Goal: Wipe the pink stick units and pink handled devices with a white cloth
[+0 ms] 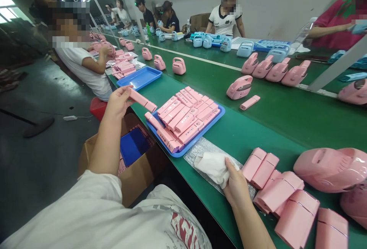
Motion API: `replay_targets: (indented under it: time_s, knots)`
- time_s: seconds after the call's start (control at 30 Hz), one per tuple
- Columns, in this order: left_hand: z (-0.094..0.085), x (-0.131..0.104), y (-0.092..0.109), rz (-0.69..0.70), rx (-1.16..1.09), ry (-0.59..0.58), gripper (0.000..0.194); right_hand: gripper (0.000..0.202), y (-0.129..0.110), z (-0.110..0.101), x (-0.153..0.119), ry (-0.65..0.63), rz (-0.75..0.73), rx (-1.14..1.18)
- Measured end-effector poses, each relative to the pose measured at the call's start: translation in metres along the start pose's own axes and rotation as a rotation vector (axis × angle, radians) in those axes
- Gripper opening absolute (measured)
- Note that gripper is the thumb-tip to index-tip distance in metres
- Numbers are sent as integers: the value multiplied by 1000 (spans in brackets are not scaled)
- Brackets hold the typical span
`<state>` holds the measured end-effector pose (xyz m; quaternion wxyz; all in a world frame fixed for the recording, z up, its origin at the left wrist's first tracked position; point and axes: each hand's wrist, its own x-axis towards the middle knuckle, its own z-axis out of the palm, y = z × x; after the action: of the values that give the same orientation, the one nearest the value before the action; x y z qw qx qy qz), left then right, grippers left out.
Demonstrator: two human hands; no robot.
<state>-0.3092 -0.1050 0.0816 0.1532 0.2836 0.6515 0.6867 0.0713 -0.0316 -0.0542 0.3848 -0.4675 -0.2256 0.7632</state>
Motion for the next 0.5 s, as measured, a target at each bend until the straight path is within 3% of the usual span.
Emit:
replay_targets:
  time_s: [0.1, 0.27, 0.4, 0.5]
  knots:
    - [26, -35, 0, -36, -252, 6, 30, 29, -5, 1, 1, 1, -10, 46]
    - [93, -111, -7, -208, -508, -172, 38, 39, -29, 7, -14, 4, -147, 191]
    - [135, -161, -9, -395, -672, -321, 33, 37, -46, 10, -39, 121, -482, 274]
    - [155, -190, -9, -540, -702, -461, 31, 35, -47, 5, -56, 342, -853, 225]
